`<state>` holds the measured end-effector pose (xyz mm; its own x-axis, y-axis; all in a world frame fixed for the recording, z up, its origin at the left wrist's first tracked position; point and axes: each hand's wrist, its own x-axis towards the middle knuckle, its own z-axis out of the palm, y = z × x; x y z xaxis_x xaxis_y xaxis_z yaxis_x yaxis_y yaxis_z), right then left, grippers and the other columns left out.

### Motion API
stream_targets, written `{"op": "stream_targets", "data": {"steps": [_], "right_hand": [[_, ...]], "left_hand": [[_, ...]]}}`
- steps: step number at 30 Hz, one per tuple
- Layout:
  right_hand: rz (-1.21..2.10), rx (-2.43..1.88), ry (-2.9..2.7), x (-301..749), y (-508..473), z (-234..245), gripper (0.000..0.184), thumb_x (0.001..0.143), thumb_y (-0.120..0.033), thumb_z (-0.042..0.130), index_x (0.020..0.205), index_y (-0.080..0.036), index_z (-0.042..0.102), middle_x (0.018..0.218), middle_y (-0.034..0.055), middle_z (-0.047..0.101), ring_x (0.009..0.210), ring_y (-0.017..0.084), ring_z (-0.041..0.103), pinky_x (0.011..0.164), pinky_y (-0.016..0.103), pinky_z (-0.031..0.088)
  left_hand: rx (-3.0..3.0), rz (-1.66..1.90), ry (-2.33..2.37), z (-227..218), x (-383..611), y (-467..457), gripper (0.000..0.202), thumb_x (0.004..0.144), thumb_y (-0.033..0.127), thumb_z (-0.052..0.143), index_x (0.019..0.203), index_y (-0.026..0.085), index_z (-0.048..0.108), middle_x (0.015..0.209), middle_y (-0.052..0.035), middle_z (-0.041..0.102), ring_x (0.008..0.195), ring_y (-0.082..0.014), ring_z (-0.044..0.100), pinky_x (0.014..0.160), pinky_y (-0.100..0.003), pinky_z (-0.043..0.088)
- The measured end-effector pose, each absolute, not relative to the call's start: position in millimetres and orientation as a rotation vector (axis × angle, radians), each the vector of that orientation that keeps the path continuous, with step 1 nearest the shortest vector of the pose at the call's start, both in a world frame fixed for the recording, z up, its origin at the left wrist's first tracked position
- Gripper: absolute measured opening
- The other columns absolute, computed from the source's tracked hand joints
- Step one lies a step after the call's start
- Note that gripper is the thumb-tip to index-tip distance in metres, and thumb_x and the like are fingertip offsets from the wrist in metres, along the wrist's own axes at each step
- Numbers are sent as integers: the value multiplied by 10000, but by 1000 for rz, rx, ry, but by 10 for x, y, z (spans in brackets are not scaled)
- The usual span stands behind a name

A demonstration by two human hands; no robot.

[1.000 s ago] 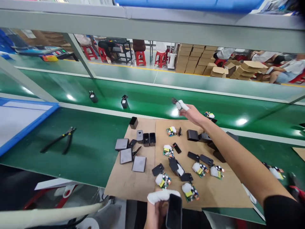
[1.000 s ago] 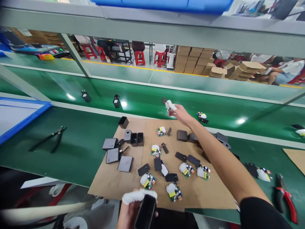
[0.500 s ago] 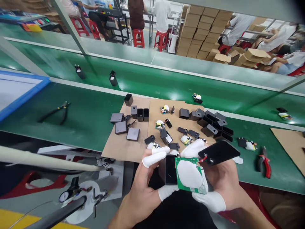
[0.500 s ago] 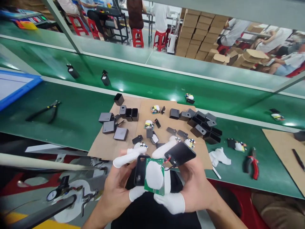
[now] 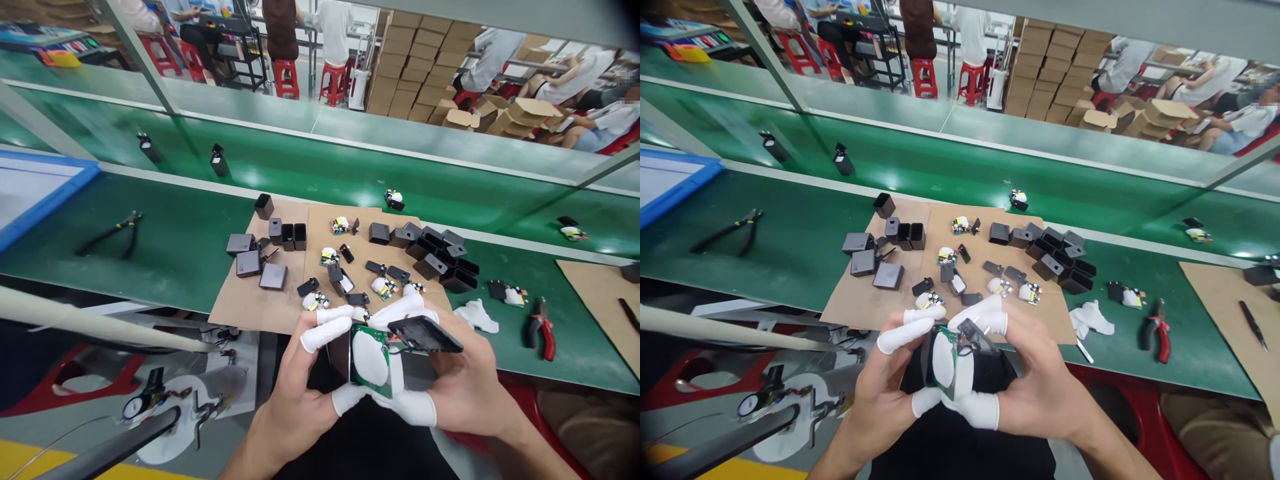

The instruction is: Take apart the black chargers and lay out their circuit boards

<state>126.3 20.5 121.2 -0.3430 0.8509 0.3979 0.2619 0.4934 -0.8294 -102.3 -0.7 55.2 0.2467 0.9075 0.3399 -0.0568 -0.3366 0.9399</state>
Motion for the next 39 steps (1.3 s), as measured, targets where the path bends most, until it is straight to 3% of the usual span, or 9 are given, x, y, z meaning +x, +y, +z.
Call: {"op": "stream_targets", "data": {"steps": [19, 32, 39], "right_hand": [[768, -957, -1958, 1203, 220, 1224, 510, 756, -173, 918, 1207, -237, 687, 1091, 31, 749, 933, 215, 727, 855, 338, 612], [775, -976, -1975, 1205, 219, 1215, 532, 743, -195, 939, 1207, -246, 684, 1098, 45, 749, 911, 218, 715, 756, 318, 611], [780, -962, -1994, 1224, 218, 1221, 528, 748, -202, 937, 1208, -243, 680, 1092, 48, 749, 922, 228, 726, 813, 341, 620]], "left_hand": [[1597, 1257, 858, 580, -1042, 32, 764, 876, 129, 846, 1524, 390, 538, 1449, -83, 569, 1398, -296, 631, 1220, -479, 521], [1600, 1244, 860, 549, -1050, 8, 760, 865, 105, 852, 1507, 365, 539, 1436, -87, 556, 1400, -284, 621, 1221, -463, 519], [1621, 1257, 847, 542, -1038, 2, 748, 856, 116, 867, 1504, 328, 557, 1414, -102, 580, 1350, -280, 649, 1187, -448, 548]]}}
